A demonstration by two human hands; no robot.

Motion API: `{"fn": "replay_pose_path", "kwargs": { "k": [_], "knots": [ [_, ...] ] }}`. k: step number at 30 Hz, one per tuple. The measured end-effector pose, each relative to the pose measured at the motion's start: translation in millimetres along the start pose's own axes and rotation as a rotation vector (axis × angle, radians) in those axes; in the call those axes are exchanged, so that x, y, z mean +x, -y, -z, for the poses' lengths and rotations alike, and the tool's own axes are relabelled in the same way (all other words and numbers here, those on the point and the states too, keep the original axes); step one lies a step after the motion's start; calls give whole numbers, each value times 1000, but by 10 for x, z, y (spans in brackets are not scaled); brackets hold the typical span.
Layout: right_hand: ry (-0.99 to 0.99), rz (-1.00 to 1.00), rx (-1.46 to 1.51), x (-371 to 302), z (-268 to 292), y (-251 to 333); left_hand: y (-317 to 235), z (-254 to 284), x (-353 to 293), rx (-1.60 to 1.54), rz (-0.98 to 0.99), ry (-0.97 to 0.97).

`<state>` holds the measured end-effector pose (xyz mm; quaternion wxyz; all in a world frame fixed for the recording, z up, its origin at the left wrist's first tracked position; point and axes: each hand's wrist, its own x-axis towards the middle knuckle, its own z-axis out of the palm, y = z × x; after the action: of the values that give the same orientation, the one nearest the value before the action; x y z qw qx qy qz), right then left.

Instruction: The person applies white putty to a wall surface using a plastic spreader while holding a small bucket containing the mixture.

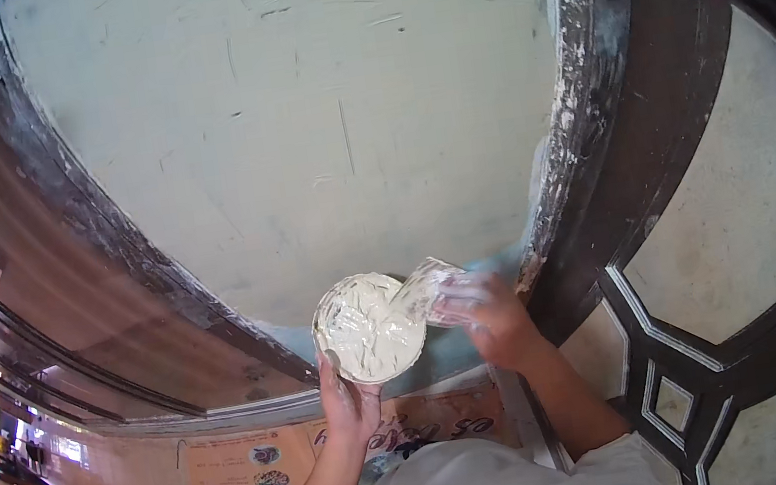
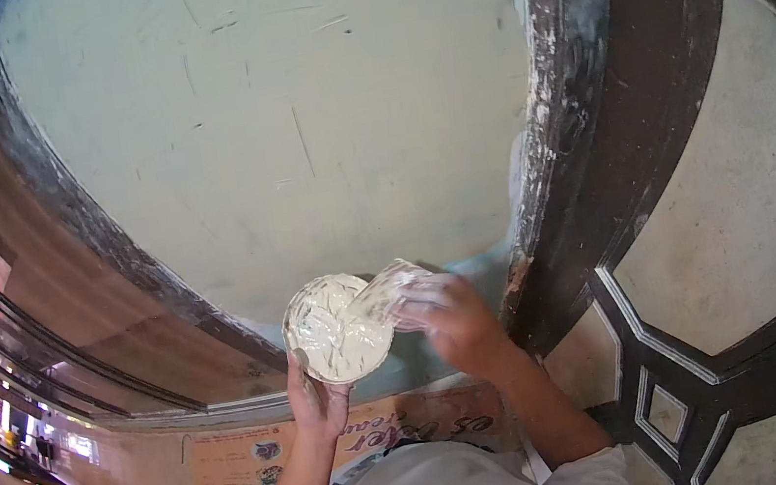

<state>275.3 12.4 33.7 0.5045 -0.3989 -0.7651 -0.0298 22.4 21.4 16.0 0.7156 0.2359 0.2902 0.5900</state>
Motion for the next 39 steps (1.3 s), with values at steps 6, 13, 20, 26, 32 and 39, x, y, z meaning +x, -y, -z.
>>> {"fn": "replay_pose_path", "kwargs": {
  "k": [6, 13, 20, 26, 32, 39],
  "knots": [
    [124, 168, -127, 211, -412, 455, -314, 70, -2, -33, 44, 217],
    [271, 145, -79, 370, -600, 672, -569, 266, 15, -82, 79, 313],
    [297, 148, -64, 447, -696, 725, -664, 436, 37, -127, 120, 317],
    [-88, -195, 306, 318, -801, 601, -735, 481, 53, -93, 117, 295],
    [-445, -830, 950, 236, -735, 541, -720, 467, 63, -71, 160, 348],
    [-550, -981, 930, -40, -637, 424, -633, 424, 64, -54, 212, 350]
  ]
}}
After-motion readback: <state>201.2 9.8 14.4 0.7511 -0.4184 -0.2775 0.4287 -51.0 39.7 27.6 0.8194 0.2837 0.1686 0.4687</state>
